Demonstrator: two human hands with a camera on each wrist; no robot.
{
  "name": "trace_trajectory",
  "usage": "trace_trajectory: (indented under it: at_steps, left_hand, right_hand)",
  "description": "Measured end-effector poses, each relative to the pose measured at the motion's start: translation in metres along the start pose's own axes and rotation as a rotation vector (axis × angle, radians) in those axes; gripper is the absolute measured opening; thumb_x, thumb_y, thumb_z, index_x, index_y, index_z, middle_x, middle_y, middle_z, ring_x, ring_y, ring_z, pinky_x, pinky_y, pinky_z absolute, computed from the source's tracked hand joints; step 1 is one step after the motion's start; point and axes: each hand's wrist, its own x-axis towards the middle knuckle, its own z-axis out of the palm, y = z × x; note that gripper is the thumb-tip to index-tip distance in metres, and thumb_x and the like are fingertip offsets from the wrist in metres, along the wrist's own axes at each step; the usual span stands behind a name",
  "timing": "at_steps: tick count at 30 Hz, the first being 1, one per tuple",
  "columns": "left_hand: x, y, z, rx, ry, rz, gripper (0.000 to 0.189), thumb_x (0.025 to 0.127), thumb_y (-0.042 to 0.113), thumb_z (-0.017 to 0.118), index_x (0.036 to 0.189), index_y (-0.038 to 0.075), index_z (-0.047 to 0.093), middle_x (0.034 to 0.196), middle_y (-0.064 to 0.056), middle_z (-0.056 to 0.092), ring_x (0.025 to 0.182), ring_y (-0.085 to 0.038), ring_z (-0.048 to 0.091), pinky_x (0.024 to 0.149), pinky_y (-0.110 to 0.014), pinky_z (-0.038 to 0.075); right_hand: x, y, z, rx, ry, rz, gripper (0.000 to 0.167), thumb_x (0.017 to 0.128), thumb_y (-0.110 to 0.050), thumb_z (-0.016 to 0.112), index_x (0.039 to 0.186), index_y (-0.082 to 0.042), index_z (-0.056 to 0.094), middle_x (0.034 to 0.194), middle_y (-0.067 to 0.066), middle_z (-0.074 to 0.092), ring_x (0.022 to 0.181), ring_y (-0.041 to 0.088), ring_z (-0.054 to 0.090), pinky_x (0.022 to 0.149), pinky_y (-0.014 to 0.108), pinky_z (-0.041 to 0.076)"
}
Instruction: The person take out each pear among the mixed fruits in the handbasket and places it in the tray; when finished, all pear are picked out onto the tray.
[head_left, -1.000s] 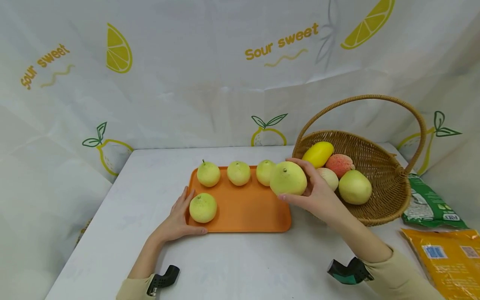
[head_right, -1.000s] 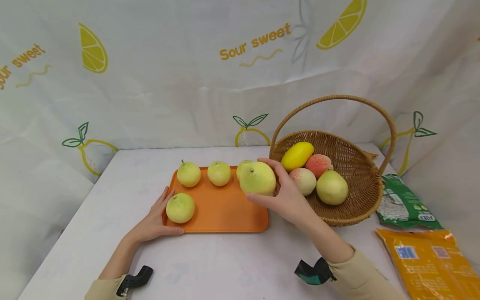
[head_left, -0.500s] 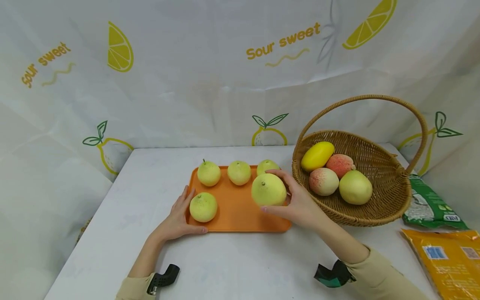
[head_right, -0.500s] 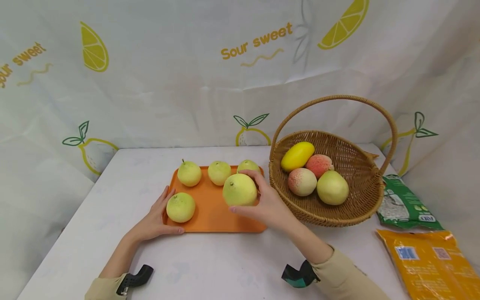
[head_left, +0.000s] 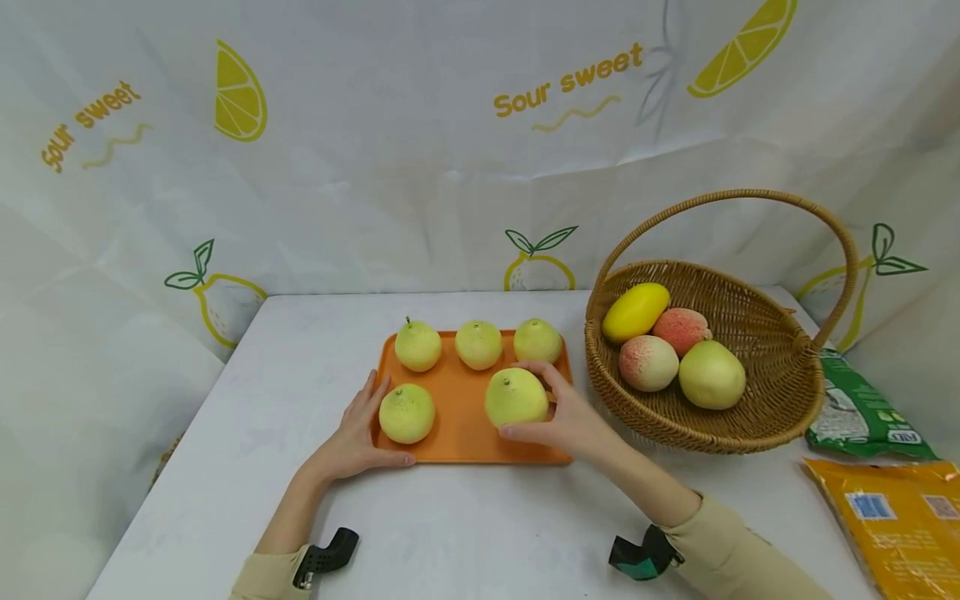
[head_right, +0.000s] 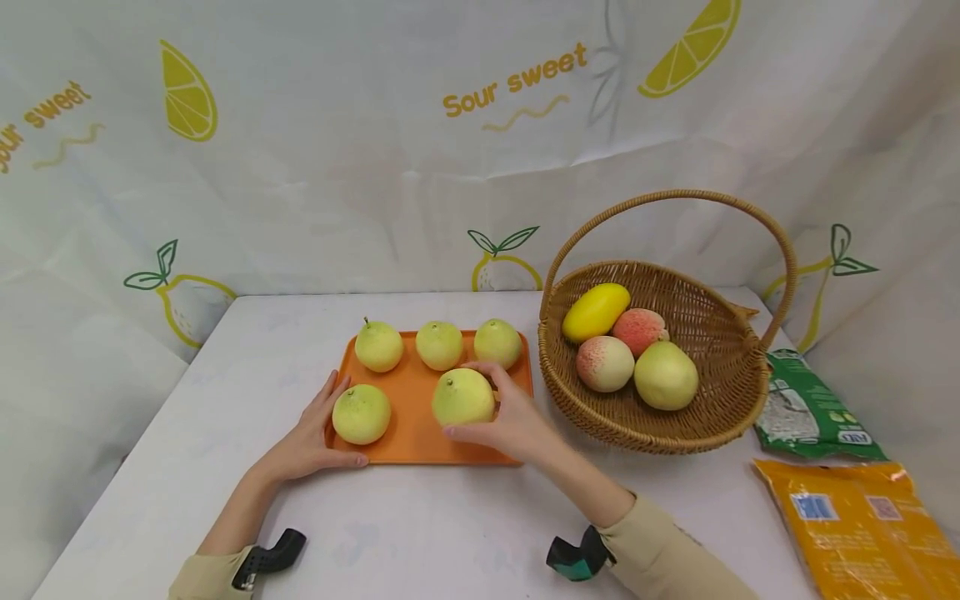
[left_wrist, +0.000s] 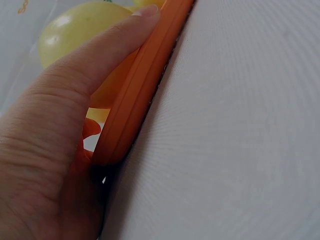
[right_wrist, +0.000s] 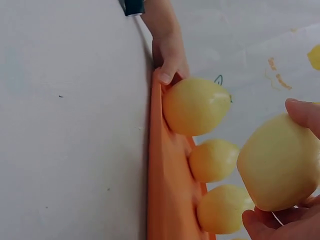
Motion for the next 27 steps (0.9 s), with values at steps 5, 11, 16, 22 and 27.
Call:
trace_trajectory:
  at_steps: [5,11,16,22,27]
  left_hand:
    - [0.000,0.000,-0.001,-0.002,0.003,0.011,0.127,0.066,0.053,0.086,0.159,0.016,0.006,0.163,-0.009,-0.011,0.146,-0.042,-0.007,0.107,-0.072,0.007]
    - [-0.001,0.000,-0.001,-0.005,0.001,0.012,0.128,0.066,0.054,0.086,0.159,0.017,0.006,0.163,-0.008,-0.010,0.146,-0.041,-0.007,0.107,-0.071,0.006]
    - [-0.001,0.001,-0.002,-0.005,0.003,0.013,0.128,0.065,0.053,0.086,0.159,0.018,0.007,0.163,-0.008,-0.010,0.146,-0.040,-0.007,0.107,-0.071,0.007]
    - [-0.001,0.001,-0.001,-0.005,-0.001,0.007,0.128,0.066,0.054,0.086,0.159,0.018,0.006,0.163,-0.008,-0.011,0.146,-0.041,-0.007,0.107,-0.072,0.007]
    - [-0.001,0.001,0.000,-0.007,-0.007,0.004,0.126,0.067,0.053,0.085,0.159,0.019,0.005,0.163,-0.008,-0.012,0.145,-0.042,-0.008,0.106,-0.072,0.006]
  right_hand:
    - [0.005,0.009,0.009,0.045,-0.014,0.055,0.078,0.071,-0.030,0.088,0.137,-0.022,0.047,0.129,0.005,0.055,0.114,0.029,0.053,0.091,0.045,0.045]
    - [0.011,0.014,0.019,0.049,-0.022,0.080,0.080,0.072,-0.029,0.087,0.139,-0.016,0.046,0.131,0.004,0.054,0.115,0.028,0.052,0.094,0.044,0.045]
    - [0.017,0.018,0.024,0.071,-0.033,0.073,0.080,0.073,-0.027,0.086,0.139,-0.010,0.045,0.132,0.006,0.053,0.115,0.026,0.053,0.096,0.044,0.043]
    - [0.023,0.023,0.032,0.106,-0.048,0.060,0.079,0.073,-0.024,0.086,0.139,-0.008,0.045,0.132,0.008,0.054,0.116,0.025,0.052,0.098,0.044,0.042]
    - [0.026,0.024,0.038,0.088,-0.038,0.075,0.079,0.071,-0.025,0.088,0.137,-0.011,0.049,0.128,0.005,0.056,0.114,0.022,0.053,0.098,0.043,0.042]
